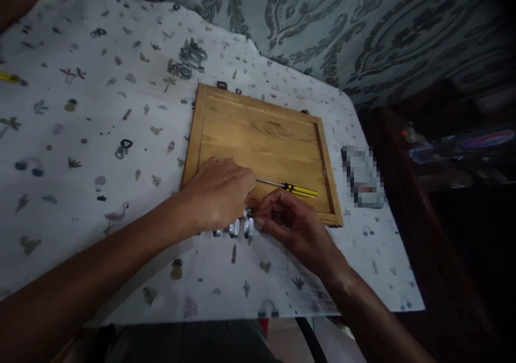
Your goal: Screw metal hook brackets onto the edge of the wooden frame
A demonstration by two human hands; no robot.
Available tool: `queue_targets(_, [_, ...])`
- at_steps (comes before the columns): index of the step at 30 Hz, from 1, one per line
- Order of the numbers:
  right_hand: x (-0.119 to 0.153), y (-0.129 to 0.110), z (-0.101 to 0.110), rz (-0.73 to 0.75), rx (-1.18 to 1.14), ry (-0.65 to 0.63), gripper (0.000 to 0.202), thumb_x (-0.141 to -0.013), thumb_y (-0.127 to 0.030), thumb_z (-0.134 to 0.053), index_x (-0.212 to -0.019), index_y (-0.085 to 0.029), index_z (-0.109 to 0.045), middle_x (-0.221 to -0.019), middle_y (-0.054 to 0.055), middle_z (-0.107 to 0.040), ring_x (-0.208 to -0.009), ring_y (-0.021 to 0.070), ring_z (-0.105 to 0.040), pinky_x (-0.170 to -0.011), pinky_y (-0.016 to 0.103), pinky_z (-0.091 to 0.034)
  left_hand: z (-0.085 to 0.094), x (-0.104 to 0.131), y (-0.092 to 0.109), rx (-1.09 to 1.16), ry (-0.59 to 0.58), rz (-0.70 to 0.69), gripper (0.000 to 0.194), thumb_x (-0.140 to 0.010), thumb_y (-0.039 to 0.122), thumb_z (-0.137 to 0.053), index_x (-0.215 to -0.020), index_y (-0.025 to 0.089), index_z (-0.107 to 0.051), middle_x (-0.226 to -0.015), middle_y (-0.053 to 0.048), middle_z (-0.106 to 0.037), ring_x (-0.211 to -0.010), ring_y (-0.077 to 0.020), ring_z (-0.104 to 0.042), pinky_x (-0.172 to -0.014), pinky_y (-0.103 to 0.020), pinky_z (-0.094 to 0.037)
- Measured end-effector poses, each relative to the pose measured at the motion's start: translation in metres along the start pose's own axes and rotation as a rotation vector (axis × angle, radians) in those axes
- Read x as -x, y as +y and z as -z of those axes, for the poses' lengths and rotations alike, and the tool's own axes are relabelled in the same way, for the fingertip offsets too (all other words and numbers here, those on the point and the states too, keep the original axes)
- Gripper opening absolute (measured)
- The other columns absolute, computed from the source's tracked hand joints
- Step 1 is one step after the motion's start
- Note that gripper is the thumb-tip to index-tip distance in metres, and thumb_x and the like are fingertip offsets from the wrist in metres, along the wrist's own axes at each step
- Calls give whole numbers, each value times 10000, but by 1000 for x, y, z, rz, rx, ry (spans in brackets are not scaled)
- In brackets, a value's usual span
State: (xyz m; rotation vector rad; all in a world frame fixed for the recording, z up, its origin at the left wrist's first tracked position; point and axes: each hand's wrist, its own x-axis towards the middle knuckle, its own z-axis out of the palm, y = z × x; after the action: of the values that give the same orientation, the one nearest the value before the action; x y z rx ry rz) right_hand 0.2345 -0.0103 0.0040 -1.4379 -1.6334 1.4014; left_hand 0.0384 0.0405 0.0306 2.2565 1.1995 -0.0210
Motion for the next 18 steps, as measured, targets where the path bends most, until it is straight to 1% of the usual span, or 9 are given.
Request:
queue_targets(4, [-5,-2,2,-57,-81,-54,302,-794,-396,-877,-842,-223,-634,-759,-19,-635,-655,108,-600,-591,234,-537,0,0,0,-10,8,-12,153,-878,105,-603,-768,167,-691,-843,-57,-711,-931,-241,-651,-890,-370,-477])
queue_targets(12, [-10,-6,6,-105,-79,-157,325,-801,-382,-875,-887,-250,-591,-755,-30,-651,-657,120,-621,-600,254,-539,2,1,2,25,-1,11,129,-885,104,-624,-809,164,-709,-796,-42,-691,-924,-237,-652,-918,-366,-477])
queue_targets(18, [-17,-12,6,-155,-63,-197,352,-767,-341,-864,-884,-245,-546,-716,-45,-647,-635,120,-607,-576,253,-489,4,2,1,20,-9,-13,114,-854,105,-651,-803,180,-720,-800,-45,-709,-875,-235,-660,-826,-345,-469])
